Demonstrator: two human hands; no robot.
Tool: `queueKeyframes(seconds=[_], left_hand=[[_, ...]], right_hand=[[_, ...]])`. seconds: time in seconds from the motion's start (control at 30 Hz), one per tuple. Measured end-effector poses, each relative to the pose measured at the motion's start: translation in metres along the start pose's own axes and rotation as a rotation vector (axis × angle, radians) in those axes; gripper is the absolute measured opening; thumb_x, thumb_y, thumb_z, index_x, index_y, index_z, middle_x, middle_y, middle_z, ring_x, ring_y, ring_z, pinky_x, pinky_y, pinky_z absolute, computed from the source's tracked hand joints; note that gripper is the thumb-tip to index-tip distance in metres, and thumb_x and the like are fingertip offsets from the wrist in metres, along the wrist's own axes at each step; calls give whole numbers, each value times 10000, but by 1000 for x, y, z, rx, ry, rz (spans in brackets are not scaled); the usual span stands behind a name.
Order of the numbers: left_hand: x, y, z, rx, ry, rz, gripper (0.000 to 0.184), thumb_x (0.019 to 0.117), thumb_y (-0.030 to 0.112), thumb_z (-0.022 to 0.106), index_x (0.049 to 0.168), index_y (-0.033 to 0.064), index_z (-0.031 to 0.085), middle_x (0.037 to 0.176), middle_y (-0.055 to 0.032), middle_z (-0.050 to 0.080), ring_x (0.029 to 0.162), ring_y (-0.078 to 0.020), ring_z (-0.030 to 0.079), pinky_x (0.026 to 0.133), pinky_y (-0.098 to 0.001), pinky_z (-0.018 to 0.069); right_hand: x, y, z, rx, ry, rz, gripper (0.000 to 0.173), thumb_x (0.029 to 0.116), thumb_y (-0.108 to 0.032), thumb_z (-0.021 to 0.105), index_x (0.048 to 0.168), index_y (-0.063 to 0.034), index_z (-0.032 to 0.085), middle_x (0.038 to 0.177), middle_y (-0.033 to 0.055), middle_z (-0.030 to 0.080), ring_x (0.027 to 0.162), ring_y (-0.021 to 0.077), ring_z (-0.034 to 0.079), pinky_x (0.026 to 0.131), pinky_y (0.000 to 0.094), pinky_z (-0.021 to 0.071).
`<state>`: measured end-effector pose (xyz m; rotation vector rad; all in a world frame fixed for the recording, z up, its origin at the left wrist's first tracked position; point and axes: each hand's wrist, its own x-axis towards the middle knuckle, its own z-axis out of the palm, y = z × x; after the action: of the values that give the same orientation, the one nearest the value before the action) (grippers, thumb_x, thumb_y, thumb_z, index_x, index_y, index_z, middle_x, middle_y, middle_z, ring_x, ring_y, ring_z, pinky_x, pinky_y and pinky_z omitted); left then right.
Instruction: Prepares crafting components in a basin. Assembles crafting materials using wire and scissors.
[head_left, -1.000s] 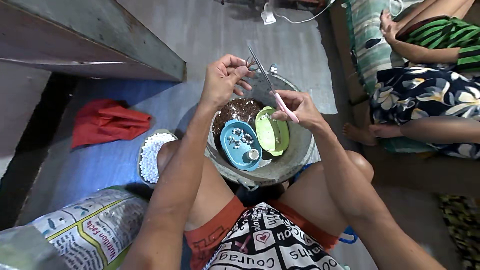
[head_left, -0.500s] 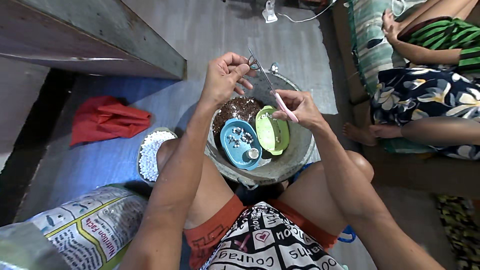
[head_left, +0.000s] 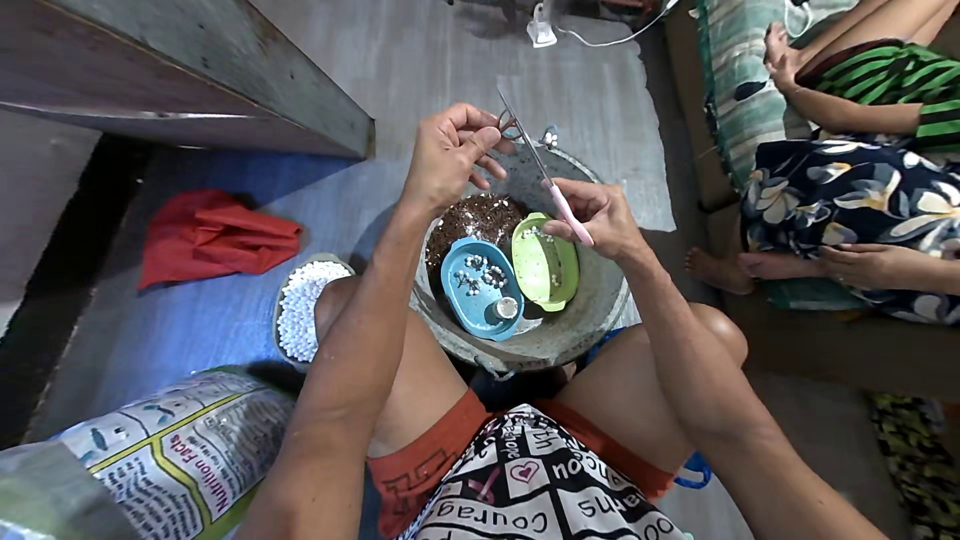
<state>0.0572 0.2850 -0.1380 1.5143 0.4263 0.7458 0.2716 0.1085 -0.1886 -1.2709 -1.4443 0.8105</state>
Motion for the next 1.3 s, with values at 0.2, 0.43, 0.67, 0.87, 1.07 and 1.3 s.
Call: queueKeyframes(seconds=[0.2,0.43,0.67,0.87,1.07,1.3], left_hand=[[1,-1,-4,-19,-3,-5,103,1048,61,567,1121,-3,600,1003,-152,762,746,-247,762,529,-332,624],[-1,7,-11,-54,50,-1,142,1034,32,571,1172,5,595,1063,-149,758,799,-248,764,569,-335,631],[-3,5,-17,-30,113,-21,303,999,35,642,1291,2,570,1055,-147,759,807,-255,762,581,-351,633],[-8,1,-15,4,207,7,209,937,38,733,1134,-11,683,977,-130,765,762,-218,756,563,-335,628],[-10,-4,-12,43,233,17,195,914,16,748,1104,-12,720,964,-112,763,769,-197,747,601,-339,632],[-11,-4,-4,91,237,7,160,913,31,753,1061,6,696,935,-97,754,763,-200,748,592,-351,636]], right_hand=[[1,2,9,-34,51,-23,676,818,-231,886,1385,18,614,697,46,698,527,97,608,511,277,557],[-7,6,0,-43,118,227,628,826,-211,879,1389,-116,617,793,81,731,588,169,677,540,331,602],[-25,29,1,-307,-66,703,781,780,-345,916,1419,-111,533,900,121,723,720,237,685,711,462,592],[-71,41,5,-179,-179,711,802,781,-325,904,1431,-45,528,1033,122,695,877,178,666,855,397,568],[-116,48,16,4,-34,619,799,829,-236,864,1499,-38,476,1167,140,709,1012,214,718,934,394,603],[-125,38,30,148,108,475,708,876,-108,805,1499,-10,483,1048,144,748,890,242,746,834,398,638]])
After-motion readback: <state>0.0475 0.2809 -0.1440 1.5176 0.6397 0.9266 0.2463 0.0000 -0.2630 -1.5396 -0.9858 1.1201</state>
